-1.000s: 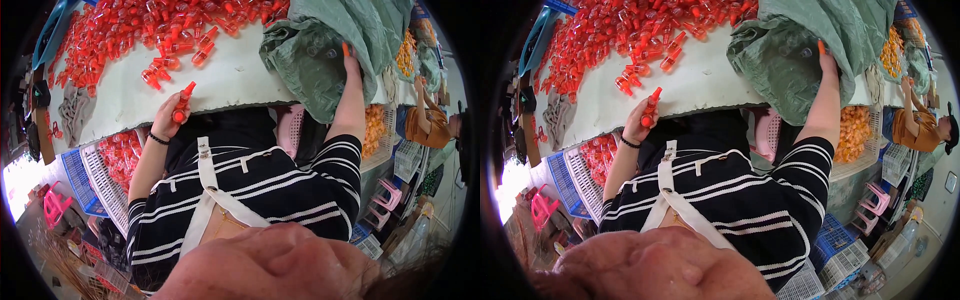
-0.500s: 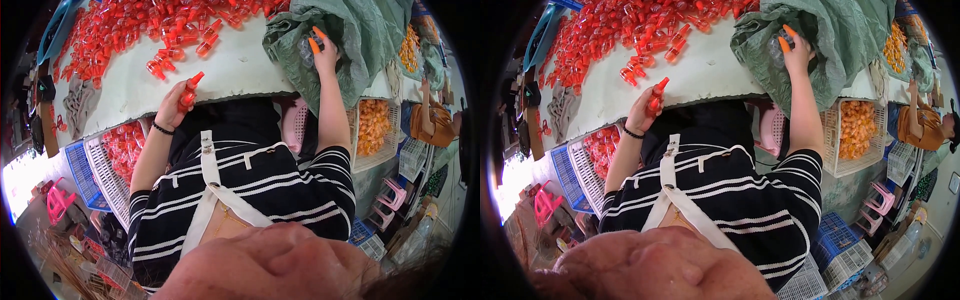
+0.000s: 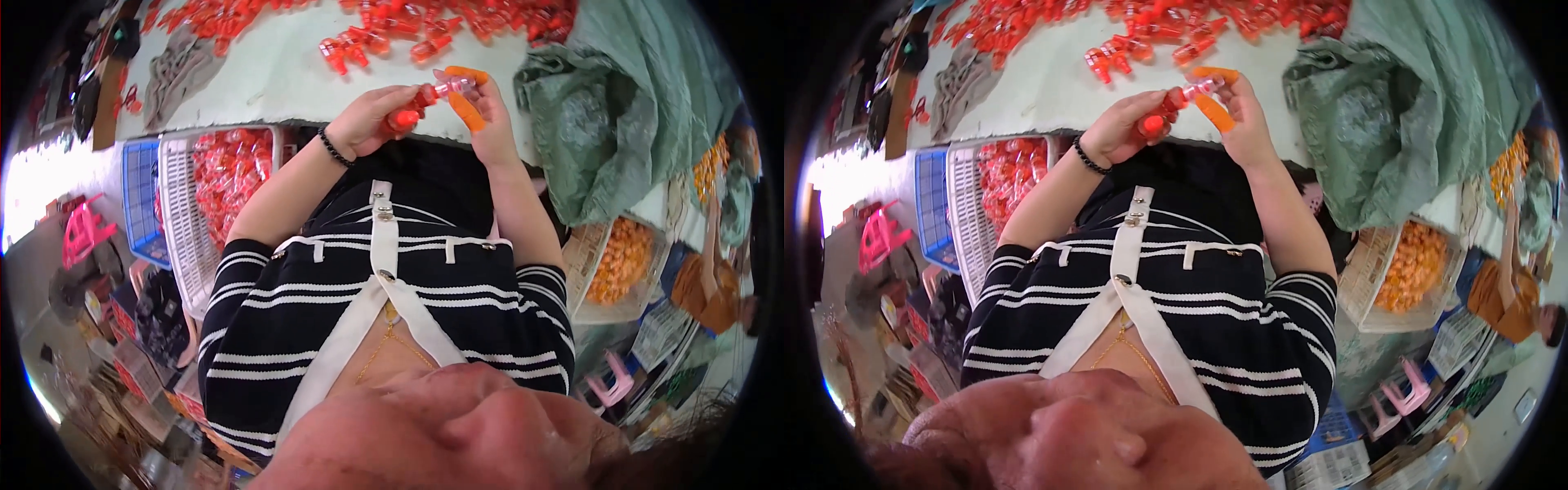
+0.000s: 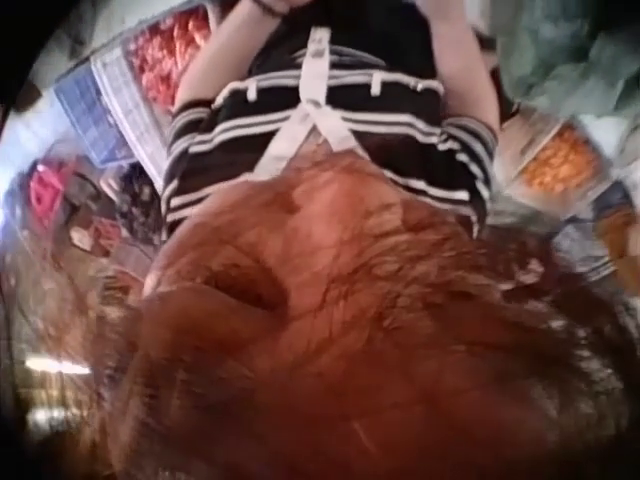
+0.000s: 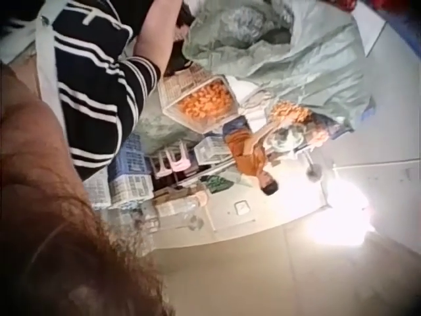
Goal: Packaging small red plastic components into bags at a factory workstation.
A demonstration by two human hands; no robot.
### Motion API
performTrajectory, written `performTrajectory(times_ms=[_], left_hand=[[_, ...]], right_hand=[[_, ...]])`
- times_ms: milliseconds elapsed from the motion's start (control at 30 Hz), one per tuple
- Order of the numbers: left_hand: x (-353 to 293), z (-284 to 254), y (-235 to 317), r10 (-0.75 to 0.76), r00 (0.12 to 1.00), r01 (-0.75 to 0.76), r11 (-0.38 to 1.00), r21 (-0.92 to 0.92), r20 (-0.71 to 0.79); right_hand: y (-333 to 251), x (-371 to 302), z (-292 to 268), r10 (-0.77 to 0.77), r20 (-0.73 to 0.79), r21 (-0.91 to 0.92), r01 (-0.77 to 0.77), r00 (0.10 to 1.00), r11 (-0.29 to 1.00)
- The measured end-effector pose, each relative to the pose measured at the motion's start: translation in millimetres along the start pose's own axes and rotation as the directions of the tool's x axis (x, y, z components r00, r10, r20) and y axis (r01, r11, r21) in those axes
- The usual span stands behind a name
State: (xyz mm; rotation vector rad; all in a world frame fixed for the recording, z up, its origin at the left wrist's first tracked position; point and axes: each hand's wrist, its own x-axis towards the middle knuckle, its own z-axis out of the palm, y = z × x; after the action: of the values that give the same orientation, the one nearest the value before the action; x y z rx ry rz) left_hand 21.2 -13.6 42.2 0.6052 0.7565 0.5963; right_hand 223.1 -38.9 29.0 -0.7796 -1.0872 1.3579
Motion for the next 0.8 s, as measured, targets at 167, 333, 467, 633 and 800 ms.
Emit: performTrajectory(times_ms=[167,333,467,633,800], left_hand=[[-7.1,-22.2,-11.7,-0.029,1.000,0.029,0.996,-0.086,-0.007],[-23.6,-24.0,-13.3,-0.045,0.999,0.046,0.998,-0.049,0.008],[-29.6,-15.0,-11.2,0.088,0.996,-0.078,0.964,0.254,-0.029],[-27.4,-1.0,-14.5,0.715,0.673,-0.430,0.166,0.887,0.192],[-27.9,0.7,-19.2,0.705,0.601,-0.427,-0.116,0.897,0.377]], right_hand=[[10.7,2.0,13.0,0.084,0.090,-0.181,-0.066,0.992,0.981],[-10.9,-3.9,19.3,0.143,0.250,-0.348,-0.049,0.958,0.936],[-5.1,-2.0,25.2,0.122,0.215,-0.430,-0.018,0.969,0.902],[13.1,-1.9,1.2,0.283,0.017,-0.304,-0.265,0.959,0.915],[10.9,-6.6,-8.8,0.373,-0.006,-0.328,-0.354,0.928,0.876]])
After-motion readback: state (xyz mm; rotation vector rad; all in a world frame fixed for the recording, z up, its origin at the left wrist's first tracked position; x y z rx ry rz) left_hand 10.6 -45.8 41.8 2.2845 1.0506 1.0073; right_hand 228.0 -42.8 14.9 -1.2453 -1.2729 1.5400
